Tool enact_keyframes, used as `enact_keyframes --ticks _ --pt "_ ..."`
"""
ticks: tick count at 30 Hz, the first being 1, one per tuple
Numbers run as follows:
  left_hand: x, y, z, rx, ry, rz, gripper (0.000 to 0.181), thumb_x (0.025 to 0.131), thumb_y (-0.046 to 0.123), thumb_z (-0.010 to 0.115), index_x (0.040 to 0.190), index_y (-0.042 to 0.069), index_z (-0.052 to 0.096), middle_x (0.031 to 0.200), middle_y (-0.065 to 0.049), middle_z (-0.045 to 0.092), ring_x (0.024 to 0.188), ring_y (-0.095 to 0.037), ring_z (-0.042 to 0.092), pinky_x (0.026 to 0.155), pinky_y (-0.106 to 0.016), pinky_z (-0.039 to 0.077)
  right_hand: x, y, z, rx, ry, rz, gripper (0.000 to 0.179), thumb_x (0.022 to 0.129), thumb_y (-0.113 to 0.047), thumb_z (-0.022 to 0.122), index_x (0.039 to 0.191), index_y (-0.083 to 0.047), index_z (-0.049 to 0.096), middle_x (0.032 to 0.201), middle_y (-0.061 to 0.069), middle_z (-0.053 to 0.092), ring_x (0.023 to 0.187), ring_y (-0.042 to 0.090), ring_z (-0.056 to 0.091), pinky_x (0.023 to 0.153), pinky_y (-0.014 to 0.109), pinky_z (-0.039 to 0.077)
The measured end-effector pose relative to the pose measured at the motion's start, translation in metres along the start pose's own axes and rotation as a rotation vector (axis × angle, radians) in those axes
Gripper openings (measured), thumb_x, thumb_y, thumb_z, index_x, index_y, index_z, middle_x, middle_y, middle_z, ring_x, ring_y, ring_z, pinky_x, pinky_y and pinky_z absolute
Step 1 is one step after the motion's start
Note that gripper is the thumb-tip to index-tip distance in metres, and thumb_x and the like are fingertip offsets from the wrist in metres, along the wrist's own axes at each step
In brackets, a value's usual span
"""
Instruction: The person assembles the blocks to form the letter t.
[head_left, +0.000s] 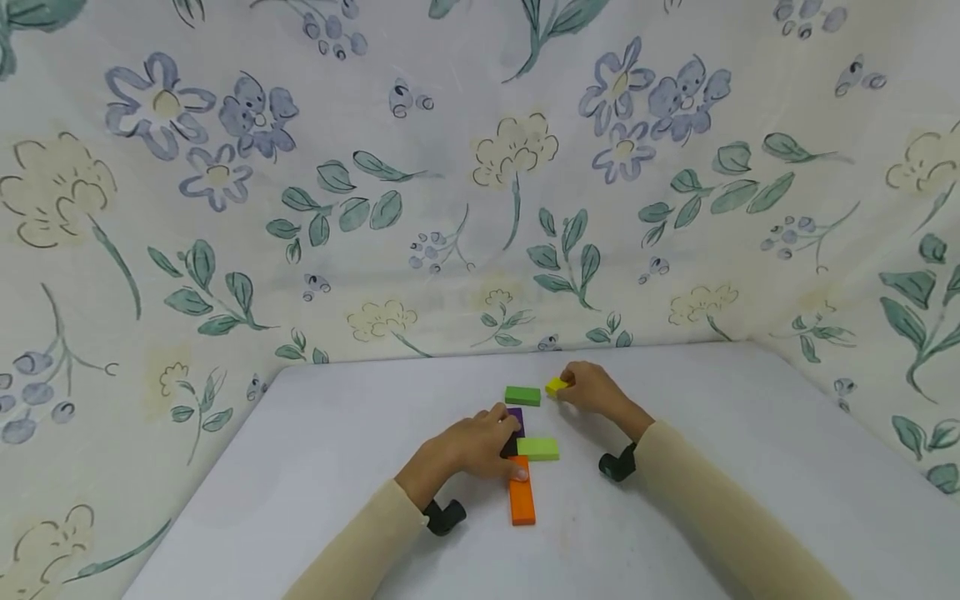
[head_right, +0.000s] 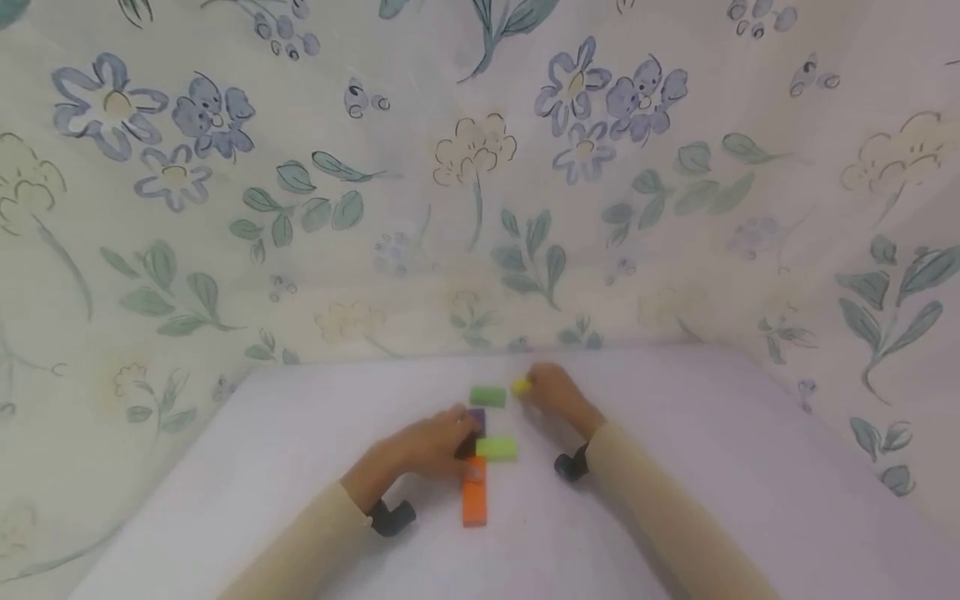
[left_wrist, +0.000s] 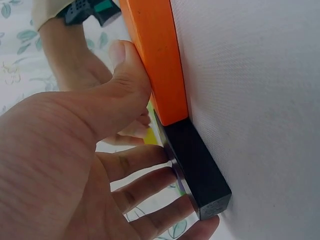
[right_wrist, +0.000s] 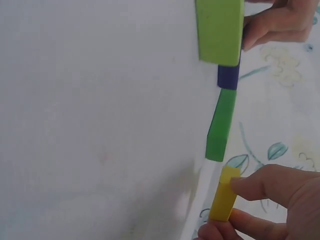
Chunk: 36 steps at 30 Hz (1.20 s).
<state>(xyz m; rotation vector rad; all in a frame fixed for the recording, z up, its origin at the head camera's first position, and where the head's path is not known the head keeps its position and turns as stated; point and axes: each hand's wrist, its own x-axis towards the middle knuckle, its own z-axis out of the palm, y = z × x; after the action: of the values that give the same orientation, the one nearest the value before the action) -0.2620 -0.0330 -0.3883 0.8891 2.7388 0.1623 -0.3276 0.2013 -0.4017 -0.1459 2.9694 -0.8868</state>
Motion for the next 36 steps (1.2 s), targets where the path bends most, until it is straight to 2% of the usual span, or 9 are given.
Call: enact_keyframes --ticks 6,22,29,36 --pt "-0.001 0.0 -0.003 -0.009 -0.009 -0.008 0.077 0.084 0.062 0.07 0.142 0.015 0.053 0.144 -0.008 0.045 0.12 -0.022 0.053 0.108 -0.044 0.047 -0.008 -0.005 -0.005 0.031 -0.022 -0.051 0.032 0.09 -0.018 0.071 0.116 0.001 0.066 0.107 0.013 0.067 0.09 0.022 0.06 0.083 0.034 0.057" --pt "0.003 -0.001 0.0 -0.017 -0.018 -0.007 0.079 0.083 0.063 0.069 0.143 0.014 0.051 0.151 -0.01 0.042 0.128 -0.024 0.051 0.11 -0.045 0.046 -0.059 -0.017 -0.016 0.05 0.008 -0.164 0.027 0.088 -0.016 0.075 0.111 -0.003 0.068 0.098 0.006 0.066 0.085 0.017 0.058 0.081 0.032 0.057" --pt "0.003 -0.001 0.0 -0.03 -0.018 -0.005 0.078 0.083 0.062 0.07 0.141 0.013 0.053 0.146 -0.01 0.044 0.121 -0.023 0.053 0.108 -0.044 0.048 -0.088 -0.025 -0.02 0.08 0.012 -0.249 0.025 0.086 -0.013 0.077 0.107 -0.003 0.068 0.093 0.004 0.065 0.081 0.015 0.058 0.076 0.028 0.056" --pt "0.003 -0.001 -0.001 -0.031 -0.015 0.001 0.077 0.083 0.062 0.071 0.139 0.012 0.054 0.139 -0.009 0.047 0.114 -0.02 0.053 0.106 -0.042 0.05 -0.108 -0.026 -0.015 0.102 -0.013 -0.313 0.023 0.084 -0.01 0.076 0.103 -0.005 0.066 0.091 0.002 0.064 0.079 0.013 0.057 0.072 0.02 0.054"
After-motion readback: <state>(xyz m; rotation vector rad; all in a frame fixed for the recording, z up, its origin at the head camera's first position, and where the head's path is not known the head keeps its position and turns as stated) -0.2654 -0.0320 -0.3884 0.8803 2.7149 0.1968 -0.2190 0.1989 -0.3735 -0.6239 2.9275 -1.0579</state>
